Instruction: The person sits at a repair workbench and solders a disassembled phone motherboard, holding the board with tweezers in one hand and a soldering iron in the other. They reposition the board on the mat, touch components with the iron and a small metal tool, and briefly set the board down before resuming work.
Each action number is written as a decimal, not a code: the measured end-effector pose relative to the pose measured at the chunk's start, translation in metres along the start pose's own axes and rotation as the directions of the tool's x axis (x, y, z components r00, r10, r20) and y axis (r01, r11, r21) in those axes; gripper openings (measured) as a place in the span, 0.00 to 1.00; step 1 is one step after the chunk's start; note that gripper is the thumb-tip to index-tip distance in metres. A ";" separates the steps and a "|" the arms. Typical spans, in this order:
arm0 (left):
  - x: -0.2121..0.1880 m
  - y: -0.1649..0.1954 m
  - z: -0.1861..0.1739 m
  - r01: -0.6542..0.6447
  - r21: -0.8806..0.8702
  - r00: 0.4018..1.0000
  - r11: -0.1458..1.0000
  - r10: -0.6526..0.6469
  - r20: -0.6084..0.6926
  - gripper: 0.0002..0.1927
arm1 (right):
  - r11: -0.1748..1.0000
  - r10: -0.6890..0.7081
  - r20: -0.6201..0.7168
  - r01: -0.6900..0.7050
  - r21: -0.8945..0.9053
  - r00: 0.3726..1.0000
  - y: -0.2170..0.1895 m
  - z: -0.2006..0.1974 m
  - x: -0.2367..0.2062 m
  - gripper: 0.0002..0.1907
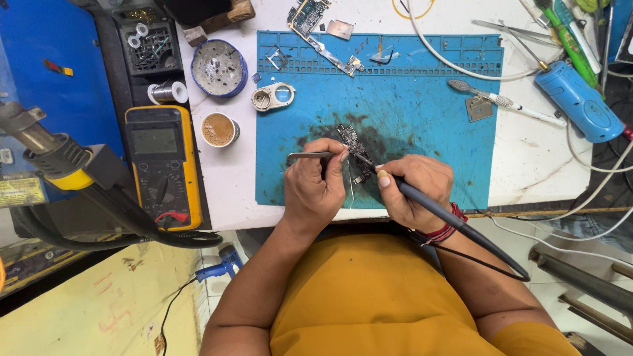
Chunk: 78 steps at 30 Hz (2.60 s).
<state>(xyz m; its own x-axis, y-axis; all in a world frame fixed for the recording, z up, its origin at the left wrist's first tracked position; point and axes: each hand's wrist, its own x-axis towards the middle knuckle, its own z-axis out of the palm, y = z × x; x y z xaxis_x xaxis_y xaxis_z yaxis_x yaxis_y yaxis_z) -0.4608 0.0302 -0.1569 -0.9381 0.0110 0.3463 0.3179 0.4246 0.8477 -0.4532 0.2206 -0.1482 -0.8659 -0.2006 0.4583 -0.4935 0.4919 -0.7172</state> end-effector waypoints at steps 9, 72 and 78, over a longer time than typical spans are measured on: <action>0.000 0.000 -0.001 0.007 0.004 1.000 1.000 -0.007 0.006 0.08 | 1.000 -0.002 -0.005 0.002 0.003 1.000 -0.001 0.001 0.000 0.04; -0.008 0.001 -0.005 0.015 -0.017 1.000 1.000 -0.015 0.007 0.07 | 1.000 0.006 -0.013 -0.006 0.015 1.000 -0.007 0.002 -0.006 0.03; -0.008 0.002 -0.006 0.015 -0.025 1.000 1.000 -0.015 -0.004 0.07 | 1.000 -0.004 -0.013 0.005 0.019 1.000 -0.007 0.003 -0.006 0.03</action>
<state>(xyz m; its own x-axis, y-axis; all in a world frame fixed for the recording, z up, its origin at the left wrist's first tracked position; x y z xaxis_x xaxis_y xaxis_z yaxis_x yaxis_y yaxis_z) -0.4517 0.0258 -0.1558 -0.9423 0.0014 0.3349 0.3072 0.4017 0.8627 -0.4454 0.2158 -0.1476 -0.8626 -0.1919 0.4680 -0.4989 0.4748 -0.7250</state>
